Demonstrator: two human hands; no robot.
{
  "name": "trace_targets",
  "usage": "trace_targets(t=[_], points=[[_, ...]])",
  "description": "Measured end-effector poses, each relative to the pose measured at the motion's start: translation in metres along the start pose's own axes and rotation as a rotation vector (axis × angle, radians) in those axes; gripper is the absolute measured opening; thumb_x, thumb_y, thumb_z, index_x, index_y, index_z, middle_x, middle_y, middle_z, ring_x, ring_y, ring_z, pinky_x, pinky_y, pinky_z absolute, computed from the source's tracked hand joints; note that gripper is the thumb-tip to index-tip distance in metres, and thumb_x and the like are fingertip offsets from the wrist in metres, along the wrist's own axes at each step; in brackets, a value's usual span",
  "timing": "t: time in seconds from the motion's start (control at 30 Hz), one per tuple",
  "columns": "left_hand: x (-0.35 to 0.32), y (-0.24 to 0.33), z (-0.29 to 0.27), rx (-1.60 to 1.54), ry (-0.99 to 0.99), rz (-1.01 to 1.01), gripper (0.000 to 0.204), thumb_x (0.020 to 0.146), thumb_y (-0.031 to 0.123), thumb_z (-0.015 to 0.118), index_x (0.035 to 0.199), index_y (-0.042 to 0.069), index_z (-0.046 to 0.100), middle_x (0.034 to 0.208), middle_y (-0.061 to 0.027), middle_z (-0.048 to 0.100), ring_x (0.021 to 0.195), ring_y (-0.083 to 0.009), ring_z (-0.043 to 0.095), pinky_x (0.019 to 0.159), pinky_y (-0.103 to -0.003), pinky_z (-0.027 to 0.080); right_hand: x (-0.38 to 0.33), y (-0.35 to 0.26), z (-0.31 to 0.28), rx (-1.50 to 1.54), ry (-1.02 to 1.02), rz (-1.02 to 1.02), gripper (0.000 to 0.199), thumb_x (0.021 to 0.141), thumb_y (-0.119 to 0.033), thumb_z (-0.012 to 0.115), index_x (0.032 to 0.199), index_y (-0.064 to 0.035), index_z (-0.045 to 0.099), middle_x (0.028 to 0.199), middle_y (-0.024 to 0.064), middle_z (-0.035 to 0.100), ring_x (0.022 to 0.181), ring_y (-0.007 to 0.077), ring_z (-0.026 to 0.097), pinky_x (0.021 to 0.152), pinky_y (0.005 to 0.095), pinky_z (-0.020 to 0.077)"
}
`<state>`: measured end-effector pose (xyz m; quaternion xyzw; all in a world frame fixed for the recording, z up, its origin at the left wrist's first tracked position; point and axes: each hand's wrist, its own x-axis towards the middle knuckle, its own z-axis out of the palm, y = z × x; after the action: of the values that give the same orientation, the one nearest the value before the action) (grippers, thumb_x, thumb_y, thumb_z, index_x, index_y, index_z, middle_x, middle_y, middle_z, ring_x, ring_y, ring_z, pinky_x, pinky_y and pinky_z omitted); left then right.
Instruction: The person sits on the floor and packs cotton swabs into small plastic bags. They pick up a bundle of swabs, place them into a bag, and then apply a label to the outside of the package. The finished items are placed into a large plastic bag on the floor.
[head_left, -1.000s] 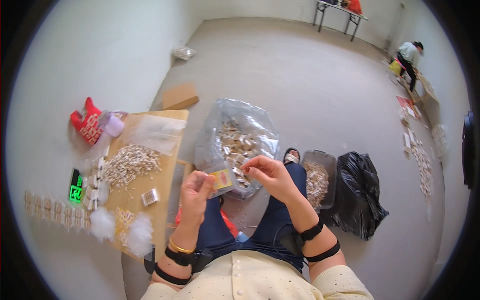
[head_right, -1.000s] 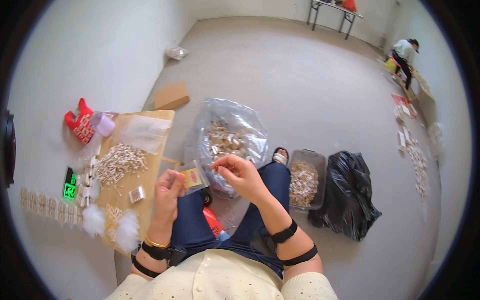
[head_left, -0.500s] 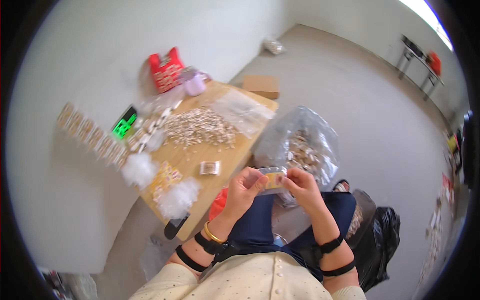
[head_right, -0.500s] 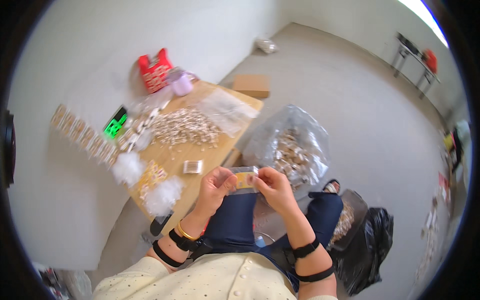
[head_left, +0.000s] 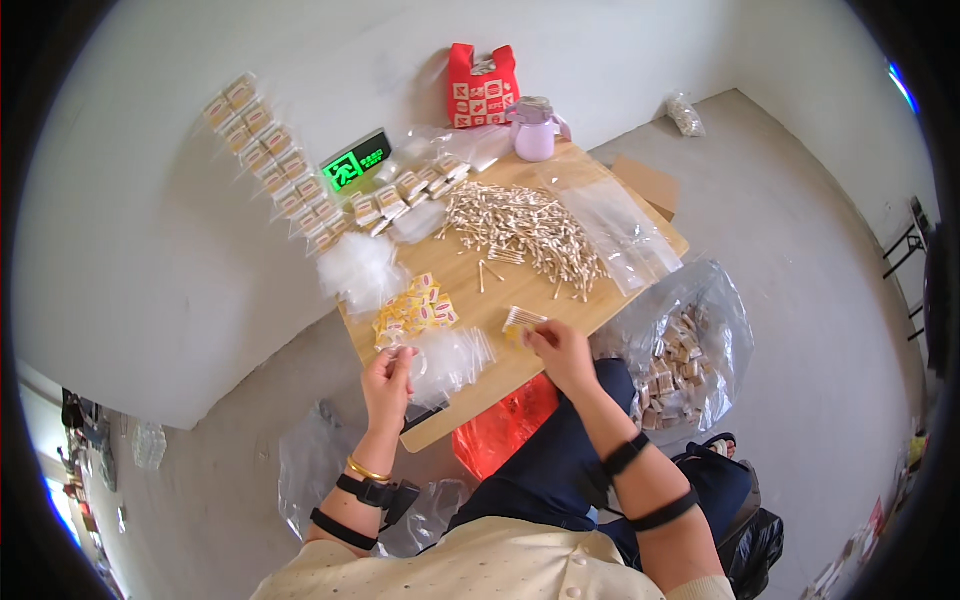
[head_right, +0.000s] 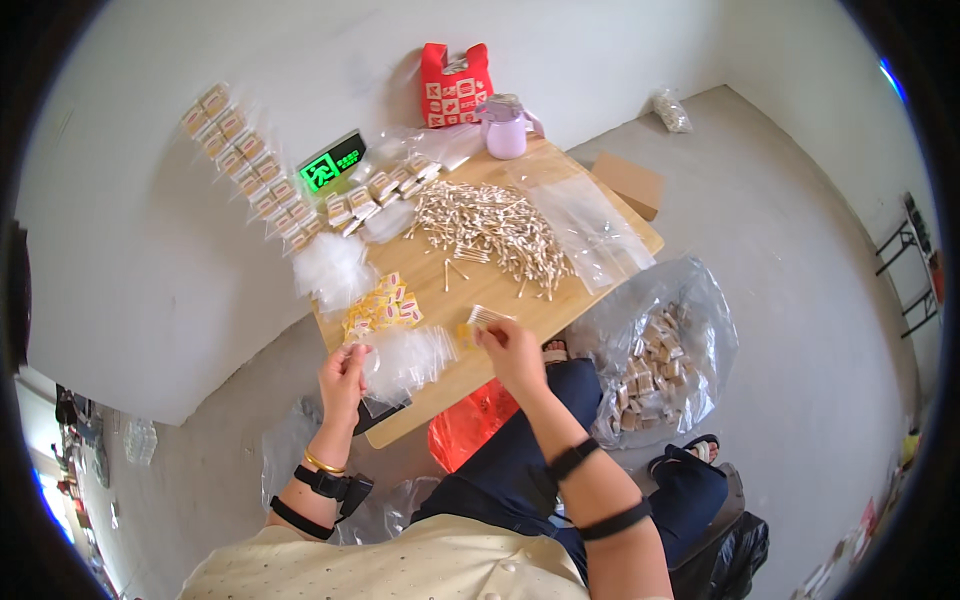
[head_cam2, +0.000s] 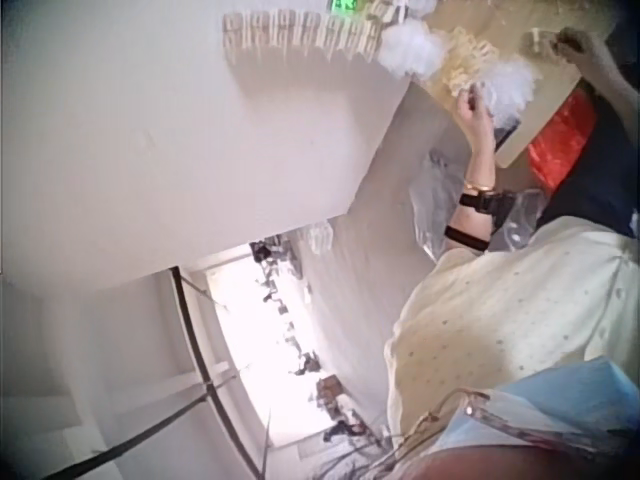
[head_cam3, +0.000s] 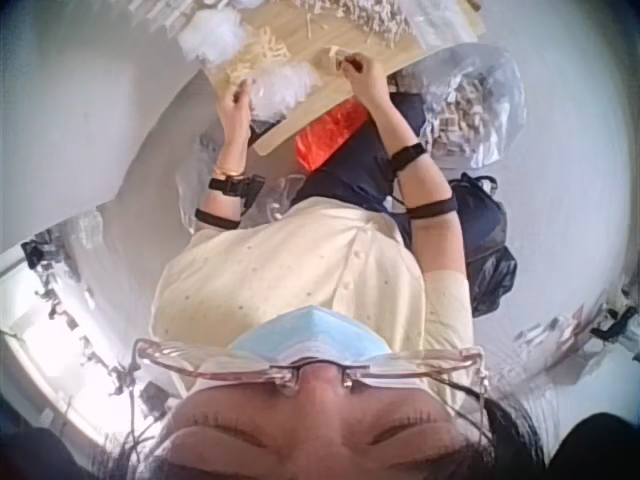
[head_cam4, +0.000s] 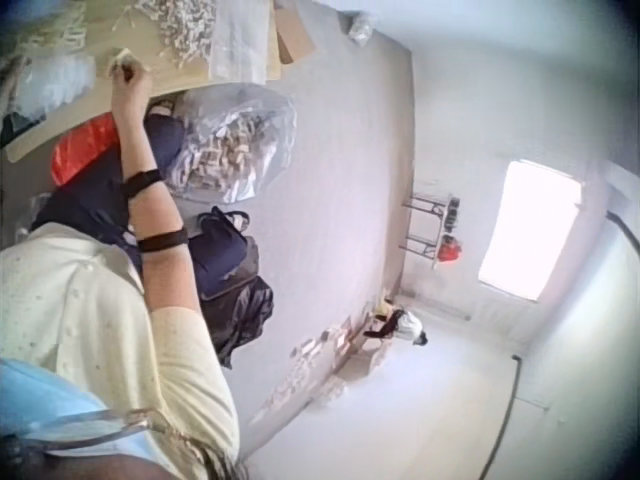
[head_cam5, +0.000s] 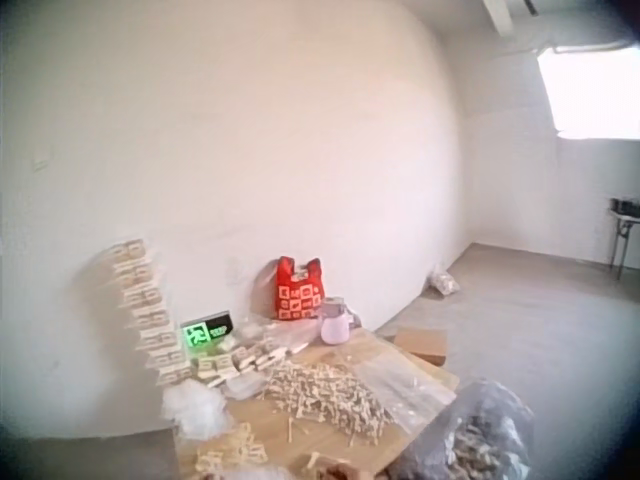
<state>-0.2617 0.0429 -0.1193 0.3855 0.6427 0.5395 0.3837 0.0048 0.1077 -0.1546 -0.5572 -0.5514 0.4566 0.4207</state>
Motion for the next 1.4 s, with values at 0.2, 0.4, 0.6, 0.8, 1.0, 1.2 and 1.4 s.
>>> trace_targets(t=[0.2,0.4,0.6,0.8,1.0,1.2,1.4], points=[[0.007,-0.018,-0.028,0.033,0.077,-0.019,0.025,0.097,0.025,0.064,0.093,0.001,0.069,0.061,0.0026,0.058,0.044,-0.0018,0.043,0.04,-0.019,0.032,0.066,-0.002,0.083,-0.057,-0.055,-0.017,0.032,0.088,-0.021,0.069,0.113,-0.001,0.066,0.096,0.0161,0.072,0.082,0.0251,0.07,0.072,0.034,0.0531],[0.024,-0.062,-0.029,0.488,0.03,-0.03,0.027,0.091,0.026,0.068,0.103,0.001,0.066,0.076,-0.0051,0.063,0.06,-0.0141,0.055,0.056,-0.031,0.044,0.075,0.049,0.015,-0.241,0.029,-0.092,0.026,0.086,-0.021,0.067,0.105,-0.0035,0.068,0.096,0.0142,0.07,0.079,0.0259,0.068,0.074,0.0371,0.0531],[0.021,-0.065,-0.007,1.175,-0.11,0.557,0.069,0.09,0.037,0.064,0.144,0.003,0.036,0.148,-0.0215,0.031,0.138,-0.038,0.028,0.111,-0.051,0.022,0.059,0.069,-0.029,-0.464,0.077,-0.039,0.028,0.079,-0.018,0.072,0.103,-0.0033,0.066,0.104,0.0148,0.066,0.092,0.0303,0.064,0.081,0.0407,0.051],[0.028,-0.115,0.015,1.248,-0.384,0.541,0.088,0.095,0.056,0.044,0.153,-0.003,0.014,0.16,-0.0239,0.011,0.15,-0.0386,0.006,0.12,-0.053,0.001,0.042,0.056,0.006,-0.826,-0.003,-0.33,0.064,0.07,-0.022,0.08,0.124,-0.0049,0.052,0.124,0.0128,0.055,0.119,0.0346,0.049,0.097,0.0422,0.0428],[0.016,-0.068,0.025,0.961,-0.325,0.612,0.089,0.093,0.052,0.053,0.152,-0.003,0.016,0.158,-0.0259,0.015,0.148,-0.0411,0.012,0.119,-0.055,0.008,0.044,0.049,0.001,-0.703,-0.048,-0.206,0.055,0.072,-0.015,0.075,0.121,-0.0038,0.052,0.122,0.0183,0.055,0.113,0.0335,0.054,0.094,0.0418,0.0456],[-0.006,0.016,0.079,0.594,-0.415,0.783,0.077,0.083,0.029,0.074,0.144,0.002,0.036,0.144,-0.0221,0.039,0.136,-0.0378,0.037,0.112,-0.048,0.031,0.009,-0.003,-0.02,0.029,-0.394,0.054,0.033,0.09,-0.019,0.065,0.115,0.0005,0.056,0.099,0.0127,0.064,0.093,0.023,0.064,0.081,0.0344,0.0512],[-0.015,0.047,0.117,0.069,-0.658,0.205,0.058,0.078,0.011,0.081,0.127,0.003,0.051,0.09,-0.0051,0.066,0.091,-0.0152,0.064,0.083,-0.03,0.051,-0.04,-0.049,-0.068,0.421,-0.369,0.263,0.021,0.098,-0.017,0.061,0.108,0.0016,0.06,0.09,0.0037,0.064,0.084,0.0102,0.061,0.076,0.0263,0.0491]])
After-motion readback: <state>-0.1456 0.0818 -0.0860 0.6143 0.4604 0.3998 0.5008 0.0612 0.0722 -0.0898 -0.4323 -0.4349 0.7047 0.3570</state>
